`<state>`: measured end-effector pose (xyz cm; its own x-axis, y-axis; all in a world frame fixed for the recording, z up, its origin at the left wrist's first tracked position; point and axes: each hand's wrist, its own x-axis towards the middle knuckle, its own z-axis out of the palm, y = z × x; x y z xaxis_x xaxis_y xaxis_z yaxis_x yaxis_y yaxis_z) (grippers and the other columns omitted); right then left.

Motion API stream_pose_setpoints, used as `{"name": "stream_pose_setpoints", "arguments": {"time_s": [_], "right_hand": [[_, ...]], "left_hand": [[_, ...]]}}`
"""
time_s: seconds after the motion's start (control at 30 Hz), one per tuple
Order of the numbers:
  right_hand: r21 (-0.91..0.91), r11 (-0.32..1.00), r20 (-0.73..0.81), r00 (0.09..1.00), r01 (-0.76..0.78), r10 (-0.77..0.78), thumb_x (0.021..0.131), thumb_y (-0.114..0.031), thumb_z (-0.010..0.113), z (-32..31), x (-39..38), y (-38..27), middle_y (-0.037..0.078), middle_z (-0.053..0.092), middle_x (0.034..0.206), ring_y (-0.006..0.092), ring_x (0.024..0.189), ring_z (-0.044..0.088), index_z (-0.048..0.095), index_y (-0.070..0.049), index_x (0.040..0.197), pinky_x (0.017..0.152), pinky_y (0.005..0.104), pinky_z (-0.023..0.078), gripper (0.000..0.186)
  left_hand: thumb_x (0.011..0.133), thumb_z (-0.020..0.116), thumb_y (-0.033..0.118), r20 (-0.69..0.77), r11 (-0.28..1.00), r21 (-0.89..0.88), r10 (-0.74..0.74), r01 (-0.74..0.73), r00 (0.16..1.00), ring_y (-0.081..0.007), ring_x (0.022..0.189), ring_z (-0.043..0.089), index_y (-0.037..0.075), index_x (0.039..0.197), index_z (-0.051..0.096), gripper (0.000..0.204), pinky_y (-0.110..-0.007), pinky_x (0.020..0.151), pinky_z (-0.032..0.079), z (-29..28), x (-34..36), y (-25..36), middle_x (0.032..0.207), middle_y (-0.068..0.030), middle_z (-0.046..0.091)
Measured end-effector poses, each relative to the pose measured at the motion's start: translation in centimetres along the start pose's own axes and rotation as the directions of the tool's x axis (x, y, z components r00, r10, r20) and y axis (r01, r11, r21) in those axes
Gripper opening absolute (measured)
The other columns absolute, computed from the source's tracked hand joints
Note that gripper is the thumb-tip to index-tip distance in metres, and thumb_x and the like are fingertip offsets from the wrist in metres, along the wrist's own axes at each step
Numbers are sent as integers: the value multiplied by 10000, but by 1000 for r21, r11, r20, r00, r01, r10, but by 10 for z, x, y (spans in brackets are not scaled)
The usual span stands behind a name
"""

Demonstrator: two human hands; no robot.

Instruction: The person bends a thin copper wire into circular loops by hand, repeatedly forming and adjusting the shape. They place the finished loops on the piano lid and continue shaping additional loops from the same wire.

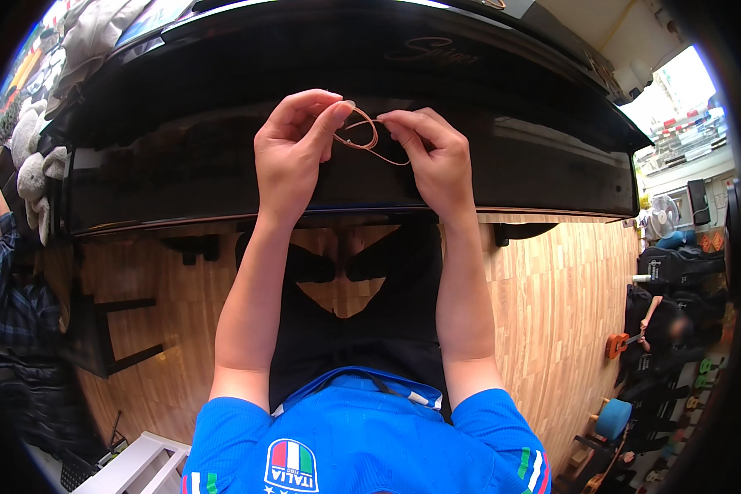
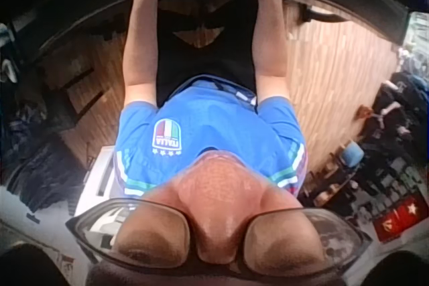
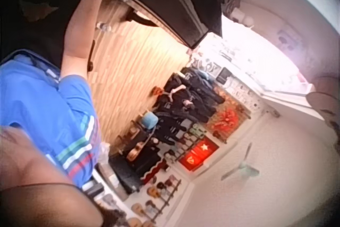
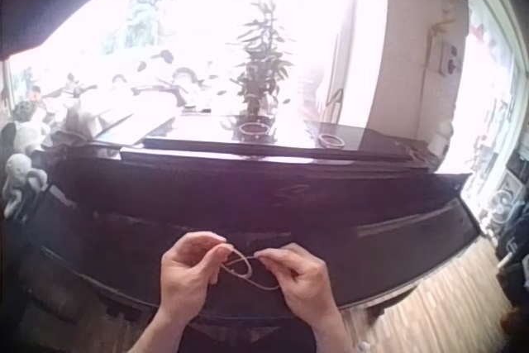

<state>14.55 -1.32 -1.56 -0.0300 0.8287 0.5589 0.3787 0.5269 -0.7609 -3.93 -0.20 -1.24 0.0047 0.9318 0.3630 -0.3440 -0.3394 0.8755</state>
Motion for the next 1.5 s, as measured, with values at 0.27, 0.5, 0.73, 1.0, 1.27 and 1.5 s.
{"name": "stream_pose_setpoints", "arguments": {"time_s": [0.27, 0.5, 0.73, 1.0, 1.27, 1.5], "right_hand": [[258, 931, 106, 965, -258, 238, 942, -105, 684, -8, -2, -14, 35, 715, 862, 79, 666, 610, 726, -39, 1113, 594, 218, 490, 188], [263, 943, 162, 973, -204, 165, 892, -120, 748, -7, -4, -13, 59, 742, 910, 93, 797, 684, 709, -21, 1156, 676, 211, 539, 285], [226, 959, 222, 967, -173, 122, 894, -76, 729, -5, -5, -10, 96, 752, 989, 124, 818, 700, 695, -10, 1190, 707, 239, 562, 305], [354, 902, 176, 965, -246, 194, 953, -46, 648, -7, -1, -14, 86, 734, 931, 125, 795, 689, 690, 17, 1182, 707, 251, 572, 241], [375, 896, 54, 970, -240, 237, 959, -113, 667, -9, -2, -9, 12, 687, 772, 49, 697, 626, 721, -14, 1111, 619, 187, 502, 189], [416, 872, 28, 962, -257, 270, 969, -151, 669, -12, -2, -6, 8, 685, 761, 41, 653, 610, 734, -25, 1073, 589, 189, 499, 177]], "left_hand": [[906, 742, 141, 92, 972, 170, -180, 163, 979, -23, 562, 569, 10, 1055, 699, 203, -165, 445, 384, 8, 0, 8, 835, -63, 739], [899, 754, 149, 140, 920, 361, -215, 152, 967, -17, 554, 581, 13, 1029, 691, 199, -156, 419, 367, 11, -2, 11, 846, -63, 751], [944, 705, 173, 181, 967, 184, -210, 177, 961, -15, 549, 564, 15, 1087, 698, 213, -154, 431, 355, 3, 2, 8, 865, -69, 745], [962, 676, 170, 252, 979, 190, -123, 75, 960, -36, 619, 547, 32, 1184, 705, 263, -174, 547, 431, 6, -2, 9, 975, -53, 744], [969, 675, 183, -2, 991, 119, -64, 64, 998, -39, 655, 537, 16, 1123, 733, 234, -177, 558, 410, 2, 2, 2, 980, -27, 726], [956, 694, 173, -106, 999, 7, -53, 54, 993, -72, 736, 599, 0, 1130, 723, 247, -210, 657, 471, 1, 3, -2, 995, -54, 727]]}}
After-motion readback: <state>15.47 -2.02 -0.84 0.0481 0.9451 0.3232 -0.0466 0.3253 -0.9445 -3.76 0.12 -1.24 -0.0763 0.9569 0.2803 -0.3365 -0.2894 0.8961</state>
